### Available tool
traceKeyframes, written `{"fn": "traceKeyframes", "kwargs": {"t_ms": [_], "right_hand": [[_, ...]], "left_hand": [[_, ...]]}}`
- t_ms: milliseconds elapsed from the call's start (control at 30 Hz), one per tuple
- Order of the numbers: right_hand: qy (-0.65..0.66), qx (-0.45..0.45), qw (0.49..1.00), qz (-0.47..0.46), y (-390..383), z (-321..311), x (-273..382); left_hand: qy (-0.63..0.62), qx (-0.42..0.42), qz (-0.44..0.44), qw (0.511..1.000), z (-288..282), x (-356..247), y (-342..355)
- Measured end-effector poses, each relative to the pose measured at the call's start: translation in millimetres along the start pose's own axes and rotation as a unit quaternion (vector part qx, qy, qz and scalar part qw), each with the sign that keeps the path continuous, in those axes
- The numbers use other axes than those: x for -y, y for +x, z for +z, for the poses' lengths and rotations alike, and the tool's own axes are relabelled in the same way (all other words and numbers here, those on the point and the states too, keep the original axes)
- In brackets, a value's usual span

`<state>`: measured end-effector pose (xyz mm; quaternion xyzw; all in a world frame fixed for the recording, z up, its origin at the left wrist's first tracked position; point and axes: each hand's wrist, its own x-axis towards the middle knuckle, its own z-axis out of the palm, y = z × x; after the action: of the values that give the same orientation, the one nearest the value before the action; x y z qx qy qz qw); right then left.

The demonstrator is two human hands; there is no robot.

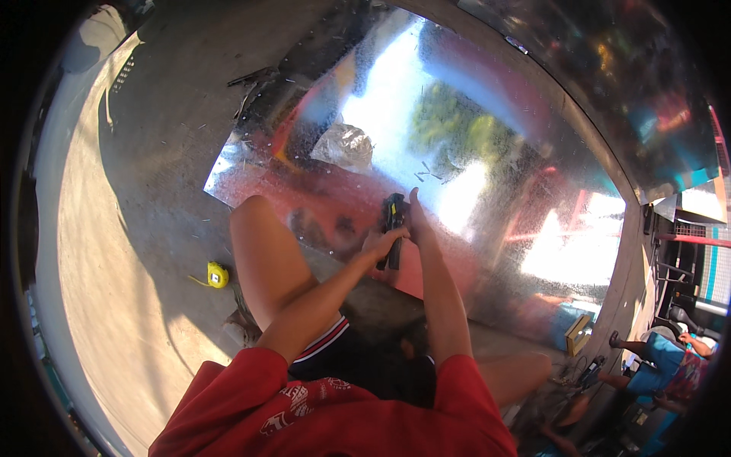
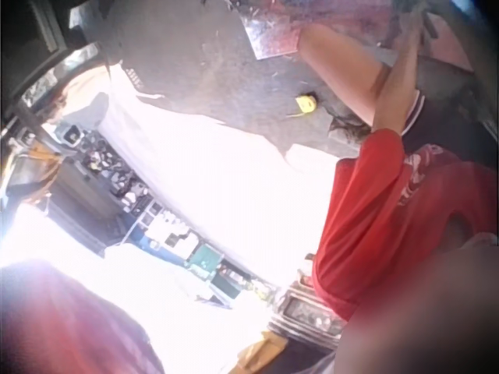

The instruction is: The person sits on the floor and uses a handheld rivet gun to fasten rivets into a large metal sheet. They repeatedly load rivets, position the tool, and fire the rivet gun across the sheet's surface.

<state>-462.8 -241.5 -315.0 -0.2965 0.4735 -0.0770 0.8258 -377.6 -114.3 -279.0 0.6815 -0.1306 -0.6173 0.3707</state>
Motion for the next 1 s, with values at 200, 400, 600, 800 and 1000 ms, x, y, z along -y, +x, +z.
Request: {"fn": "traceKeyframes", "kwargs": {"t_ms": [200,400,600,800,1000], "right_hand": [[-0.007,0.029,0.999,0.029,-11.2,4.5,4.4],[-0.054,-0.009,0.998,0.012,-12.2,8.0,4.0],[-0.295,-0.172,0.94,-0.005,-88.4,42.2,27.9],[-0.167,-0.09,0.982,-0.002,-167.1,66.1,-5.2],[0.029,-0.074,0.997,-0.022,-139.7,64.2,-12.3]], "left_hand": [[0.066,-0.047,-0.001,0.997,7.7,-12.1,-31.2],[0.059,-0.035,-0.028,0.997,5.9,-9.0,-21.8],[-0.121,-0.03,0.014,0.992,6.4,-10.5,-10.5],[-0.152,0.128,-0.089,0.976,-6.6,-23.6,-18.0],[-0.433,0.117,-0.096,0.889,13.6,21.7,-12.1]]}}
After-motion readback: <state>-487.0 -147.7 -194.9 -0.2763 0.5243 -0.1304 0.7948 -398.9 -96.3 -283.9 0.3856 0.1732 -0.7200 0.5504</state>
